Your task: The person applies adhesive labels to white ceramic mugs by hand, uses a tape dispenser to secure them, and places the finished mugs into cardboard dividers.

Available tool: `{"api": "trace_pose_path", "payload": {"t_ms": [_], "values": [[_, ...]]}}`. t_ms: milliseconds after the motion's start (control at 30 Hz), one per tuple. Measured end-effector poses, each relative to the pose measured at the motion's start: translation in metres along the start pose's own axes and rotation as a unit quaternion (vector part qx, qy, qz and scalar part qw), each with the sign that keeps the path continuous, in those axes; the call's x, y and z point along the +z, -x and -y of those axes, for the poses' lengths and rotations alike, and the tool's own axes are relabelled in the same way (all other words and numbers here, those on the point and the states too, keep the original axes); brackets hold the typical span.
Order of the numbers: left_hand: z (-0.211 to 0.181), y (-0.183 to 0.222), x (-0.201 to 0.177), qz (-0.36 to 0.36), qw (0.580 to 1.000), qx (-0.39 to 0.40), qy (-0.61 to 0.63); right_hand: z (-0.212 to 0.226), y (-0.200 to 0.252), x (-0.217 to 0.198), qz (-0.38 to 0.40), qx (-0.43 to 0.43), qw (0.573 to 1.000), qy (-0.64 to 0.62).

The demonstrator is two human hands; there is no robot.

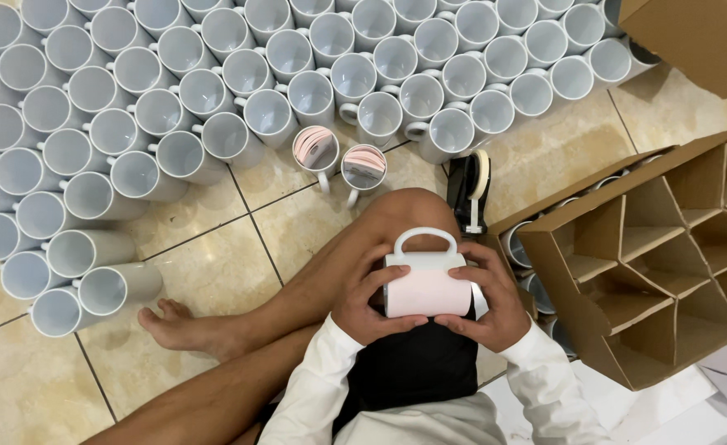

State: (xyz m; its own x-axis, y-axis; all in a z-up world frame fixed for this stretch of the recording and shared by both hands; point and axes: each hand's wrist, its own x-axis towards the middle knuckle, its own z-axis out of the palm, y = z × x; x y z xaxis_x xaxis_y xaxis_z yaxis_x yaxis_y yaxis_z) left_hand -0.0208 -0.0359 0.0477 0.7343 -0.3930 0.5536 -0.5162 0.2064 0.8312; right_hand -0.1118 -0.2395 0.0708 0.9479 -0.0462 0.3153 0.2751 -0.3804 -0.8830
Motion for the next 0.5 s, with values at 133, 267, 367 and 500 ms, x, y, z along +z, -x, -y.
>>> {"api": "trace_pose_path", "payload": {"t_ms": [133,267,367,500], "values": [[0.014,-0.004,0.000,0.019,1.000,-0.017,-0.014,-0.011,-0.002,0.000,-0.013,0.019,1.000,-0.011],[0.018,-0.017,-0.007,0.016,1.000,-0.009,-0.002,-0.009,-0.012,0.004,-0.018,0.042,0.999,-0.004],[0.018,-0.034,-0.019,0.035,0.999,-0.021,0.016,-0.007,-0.021,0.011,-0.033,0.051,0.998,-0.010],[0.012,-0.033,-0.042,0.113,0.987,-0.104,-0.055,0.005,-0.029,0.024,-0.005,0.048,0.998,0.042]]}}
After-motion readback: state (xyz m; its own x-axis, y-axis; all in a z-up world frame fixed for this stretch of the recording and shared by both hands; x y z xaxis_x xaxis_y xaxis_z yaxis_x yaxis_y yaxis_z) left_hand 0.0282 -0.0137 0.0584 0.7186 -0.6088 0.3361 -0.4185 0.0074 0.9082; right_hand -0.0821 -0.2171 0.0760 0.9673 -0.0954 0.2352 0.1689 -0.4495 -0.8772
